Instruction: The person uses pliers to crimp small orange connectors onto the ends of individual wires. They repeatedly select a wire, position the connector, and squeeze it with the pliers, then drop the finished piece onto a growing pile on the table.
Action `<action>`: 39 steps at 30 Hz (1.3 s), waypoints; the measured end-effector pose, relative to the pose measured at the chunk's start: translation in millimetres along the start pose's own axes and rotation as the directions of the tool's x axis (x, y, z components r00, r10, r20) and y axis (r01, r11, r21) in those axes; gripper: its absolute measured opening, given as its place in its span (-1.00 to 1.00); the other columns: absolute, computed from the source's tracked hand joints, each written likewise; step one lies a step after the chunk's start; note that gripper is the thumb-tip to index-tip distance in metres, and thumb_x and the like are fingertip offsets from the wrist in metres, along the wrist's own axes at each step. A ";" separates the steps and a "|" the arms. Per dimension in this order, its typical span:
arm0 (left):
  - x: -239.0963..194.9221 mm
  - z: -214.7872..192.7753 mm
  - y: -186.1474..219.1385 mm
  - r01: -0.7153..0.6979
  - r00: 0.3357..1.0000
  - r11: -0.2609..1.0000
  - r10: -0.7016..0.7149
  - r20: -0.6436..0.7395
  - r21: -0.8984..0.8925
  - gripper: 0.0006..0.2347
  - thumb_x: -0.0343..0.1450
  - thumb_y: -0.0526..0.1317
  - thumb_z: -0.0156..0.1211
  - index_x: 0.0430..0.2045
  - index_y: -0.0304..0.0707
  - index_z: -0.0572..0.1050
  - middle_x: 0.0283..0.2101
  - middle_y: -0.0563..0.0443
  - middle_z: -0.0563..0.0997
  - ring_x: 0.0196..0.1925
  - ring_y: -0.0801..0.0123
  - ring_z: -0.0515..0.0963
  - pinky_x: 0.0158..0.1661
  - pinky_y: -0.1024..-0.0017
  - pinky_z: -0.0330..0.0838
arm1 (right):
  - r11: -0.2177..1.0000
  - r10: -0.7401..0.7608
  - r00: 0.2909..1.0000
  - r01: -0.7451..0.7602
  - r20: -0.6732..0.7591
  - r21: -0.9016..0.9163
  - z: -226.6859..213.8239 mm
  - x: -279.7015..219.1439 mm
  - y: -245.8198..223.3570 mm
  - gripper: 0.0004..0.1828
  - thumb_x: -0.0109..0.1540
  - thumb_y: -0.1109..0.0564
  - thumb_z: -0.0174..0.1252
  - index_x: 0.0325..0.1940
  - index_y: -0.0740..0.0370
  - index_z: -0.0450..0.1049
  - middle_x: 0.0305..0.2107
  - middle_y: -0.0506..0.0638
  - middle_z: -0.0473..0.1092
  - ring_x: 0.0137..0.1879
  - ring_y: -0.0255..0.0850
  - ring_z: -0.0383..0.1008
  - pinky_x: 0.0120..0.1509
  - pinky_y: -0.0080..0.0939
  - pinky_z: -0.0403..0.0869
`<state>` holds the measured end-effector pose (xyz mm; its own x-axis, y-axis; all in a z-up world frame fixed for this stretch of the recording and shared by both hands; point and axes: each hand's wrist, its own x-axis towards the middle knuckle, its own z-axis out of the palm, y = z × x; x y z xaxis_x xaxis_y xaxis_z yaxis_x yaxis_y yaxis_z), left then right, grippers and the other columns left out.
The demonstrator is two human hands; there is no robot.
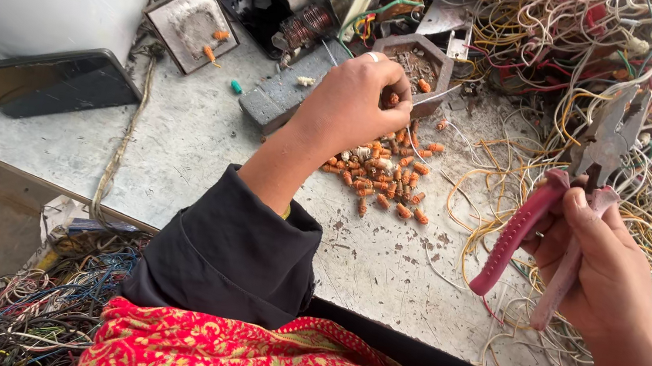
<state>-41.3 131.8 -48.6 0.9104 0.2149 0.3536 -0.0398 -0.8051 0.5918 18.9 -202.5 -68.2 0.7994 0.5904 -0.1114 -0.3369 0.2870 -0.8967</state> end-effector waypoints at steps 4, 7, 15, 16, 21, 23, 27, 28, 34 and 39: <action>-1.0 -8.7 3.8 0.022 1.000 0.999 -0.021 -0.016 0.037 -0.92 0.33 -0.23 0.29 -0.40 -0.17 0.61 -0.21 -0.06 0.60 -0.27 0.20 0.68 -0.21 0.26 0.57 | 0.999 0.034 0.999 -0.034 -0.007 -0.027 1.0 2.6 0.8 -0.71 0.48 0.04 -0.04 0.24 0.19 0.29 -0.08 -0.01 0.39 0.01 -0.17 0.46 0.11 0.06 0.48; -1.6 -8.5 2.7 -0.008 1.000 1.000 0.008 -0.025 0.003 -0.85 0.33 -0.25 0.27 -0.26 -0.14 0.57 -0.19 -0.02 0.59 -0.24 0.22 0.68 -0.19 0.27 0.57 | 0.996 0.058 0.998 -0.061 -0.039 -0.058 1.4 2.7 1.6 -0.74 0.47 0.03 -0.05 0.19 0.16 0.28 -0.09 -0.03 0.39 0.01 -0.20 0.46 0.14 0.07 0.48; -10.8 -2.5 -1.9 -0.177 0.979 0.970 0.156 0.128 0.170 -0.86 0.34 -0.27 0.30 -0.27 -0.07 0.60 -0.18 -0.04 0.59 -0.06 0.10 0.60 -0.05 0.23 0.49 | 0.988 0.086 0.994 -0.094 -0.071 -0.121 2.8 3.7 3.2 -0.75 0.46 0.01 -0.05 0.16 0.14 0.28 -0.12 -0.04 0.39 -0.02 -0.22 0.44 0.16 0.08 0.46; -11.1 -2.9 -1.6 -0.183 0.980 0.958 0.158 0.123 0.221 -0.86 0.33 -0.27 0.32 -0.28 -0.07 0.60 -0.19 -0.06 0.58 -0.04 0.08 0.59 -0.03 0.21 0.48 | 0.989 0.087 0.993 -0.095 -0.074 -0.115 3.0 4.6 3.5 -0.74 0.46 0.01 -0.05 0.17 0.14 0.28 -0.12 -0.05 0.38 -0.02 -0.23 0.44 0.16 0.07 0.46; -9.9 -7.3 2.4 -0.109 0.994 0.940 0.109 0.017 0.324 -0.84 0.37 -0.40 0.21 -0.29 -0.09 0.64 -0.11 -0.05 0.57 -0.02 0.14 0.59 -0.03 0.24 0.50 | 0.989 0.098 0.992 -0.107 -0.082 -0.106 3.1 5.7 5.4 -0.73 0.50 0.00 -0.04 0.20 0.17 0.27 -0.11 -0.04 0.36 -0.02 -0.22 0.40 0.19 0.07 0.45; -11.0 -9.7 4.9 -0.132 0.990 0.952 0.138 -0.003 0.277 -0.85 0.33 -0.38 0.23 -0.34 -0.11 0.66 -0.13 -0.04 0.57 -0.01 0.14 0.58 -0.02 0.25 0.50 | 0.988 0.101 0.993 -0.107 -0.064 -0.108 3.6 5.6 4.6 -0.71 0.47 0.00 -0.05 0.20 0.17 0.29 -0.11 -0.03 0.38 -0.02 -0.20 0.43 0.14 0.06 0.45; -12.5 -1.4 11.3 -0.210 0.977 0.944 0.191 0.099 0.255 -0.86 0.34 -0.37 0.24 -0.41 -0.07 0.70 -0.20 -0.02 0.58 -0.03 0.14 0.57 0.01 0.24 0.50 | 0.989 0.097 0.994 -0.103 -0.054 -0.108 4.9 5.5 4.0 -0.72 0.46 0.01 -0.06 0.19 0.17 0.29 -0.10 -0.02 0.38 0.00 -0.18 0.44 0.13 0.05 0.46; -12.4 2.0 12.2 -0.224 0.972 0.938 0.196 0.128 0.265 -0.84 0.36 -0.39 0.23 -0.39 -0.06 0.71 -0.20 -0.03 0.58 -0.04 0.13 0.56 0.01 0.22 0.50 | 0.988 0.100 0.993 -0.106 -0.057 -0.114 5.4 5.6 3.5 -0.72 0.46 0.01 -0.06 0.19 0.17 0.28 -0.10 -0.01 0.38 -0.01 -0.17 0.44 0.13 0.07 0.46; -16.8 13.7 9.8 -0.212 0.970 0.913 0.152 0.192 0.349 -0.86 0.31 -0.39 0.24 -0.41 -0.11 0.70 -0.20 -0.03 0.57 0.03 0.13 0.55 0.02 0.23 0.52 | 0.983 0.124 0.989 -0.133 -0.080 -0.124 9.8 4.7 2.9 -0.72 0.45 0.01 -0.07 0.18 0.17 0.26 -0.11 0.01 0.39 -0.02 -0.16 0.46 0.10 0.08 0.48; -15.6 9.1 10.7 -0.194 0.972 0.944 0.150 0.179 0.266 -0.92 0.26 -0.36 0.32 -0.51 -0.13 0.68 -0.24 -0.04 0.58 -0.01 0.10 0.53 -0.05 0.20 0.50 | 0.980 0.136 0.990 -0.138 -0.028 -0.140 14.9 5.0 1.7 -0.68 0.45 0.02 -0.09 0.22 0.21 0.30 -0.12 0.03 0.40 -0.04 -0.14 0.46 0.04 0.07 0.47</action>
<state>-52.2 114.8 -54.4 0.9530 -0.0106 0.3028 -0.1050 -0.9490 0.2973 14.9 -187.8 -63.8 0.7599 0.6025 -0.2441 -0.3713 0.0941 -0.9237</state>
